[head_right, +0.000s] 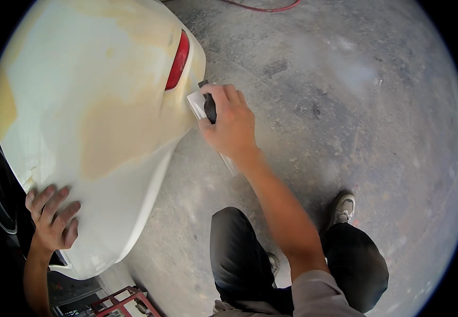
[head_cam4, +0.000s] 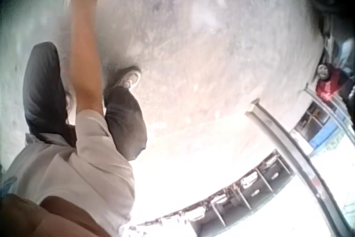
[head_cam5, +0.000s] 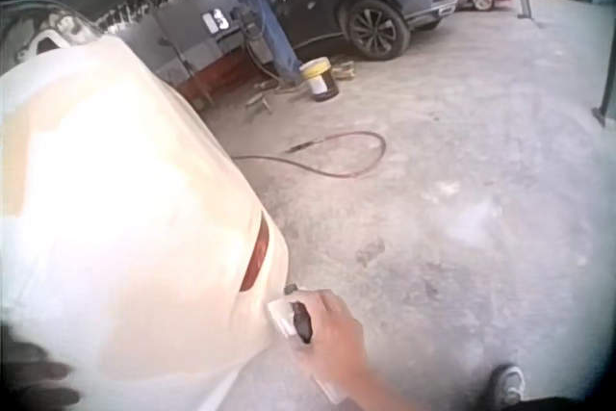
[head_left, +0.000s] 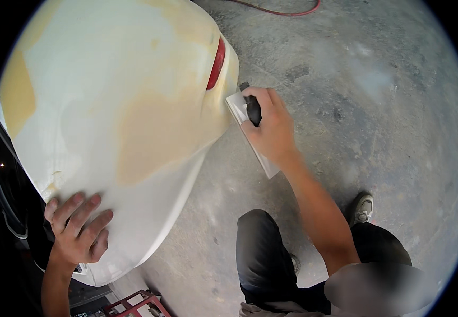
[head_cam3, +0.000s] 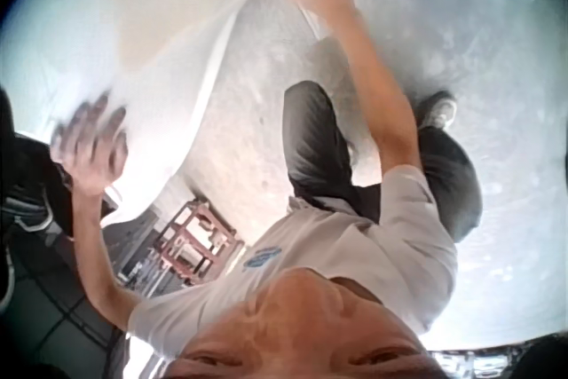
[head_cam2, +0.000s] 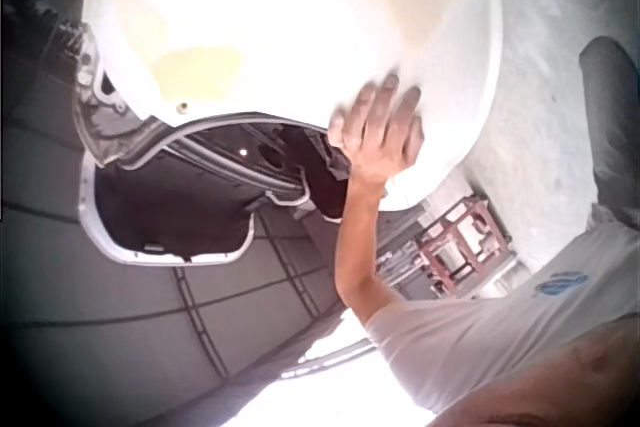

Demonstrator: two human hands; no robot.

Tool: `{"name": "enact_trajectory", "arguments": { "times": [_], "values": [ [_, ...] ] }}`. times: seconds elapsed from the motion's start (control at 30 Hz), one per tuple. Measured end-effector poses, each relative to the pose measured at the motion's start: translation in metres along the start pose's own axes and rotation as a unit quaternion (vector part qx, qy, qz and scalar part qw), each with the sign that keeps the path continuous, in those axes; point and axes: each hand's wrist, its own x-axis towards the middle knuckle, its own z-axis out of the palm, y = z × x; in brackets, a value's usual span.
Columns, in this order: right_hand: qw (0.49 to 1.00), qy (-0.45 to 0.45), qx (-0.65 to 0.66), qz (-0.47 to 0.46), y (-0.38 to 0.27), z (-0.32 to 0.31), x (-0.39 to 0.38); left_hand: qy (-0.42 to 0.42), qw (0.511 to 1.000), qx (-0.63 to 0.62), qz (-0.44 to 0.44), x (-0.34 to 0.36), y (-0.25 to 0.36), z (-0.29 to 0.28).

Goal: The person sands the surface of a white car bumper with a sanding block, moving across different areas to smooth the surface. The person holds the bumper steady with one hand while sanding with the other.

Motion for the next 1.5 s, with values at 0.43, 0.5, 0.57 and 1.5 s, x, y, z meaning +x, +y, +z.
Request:
{"name": "enact_trajectory", "arguments": {
  "times": [0.43,0.5,0.57,1.5],
  "values": [
    [0.978,0.045,-0.046,-0.200,0.030,0.006,0.069,-0.018,1.000,0.025,0.004,-0.007,0.000,-0.003],
    [0.973,0.071,-0.064,-0.212,0.030,0.018,0.066,-0.023,0.999,0.028,0.015,-0.010,-0.001,-0.005],
    [0.975,0.040,-0.051,-0.215,0.024,0.015,0.060,-0.028,0.999,0.029,0.021,-0.011,-0.001,-0.006],
    [0.980,0.152,0.011,-0.129,0.023,0.042,0.027,-0.033,0.999,0.037,0.004,-0.013,0.007,-0.008]
  ]
}}
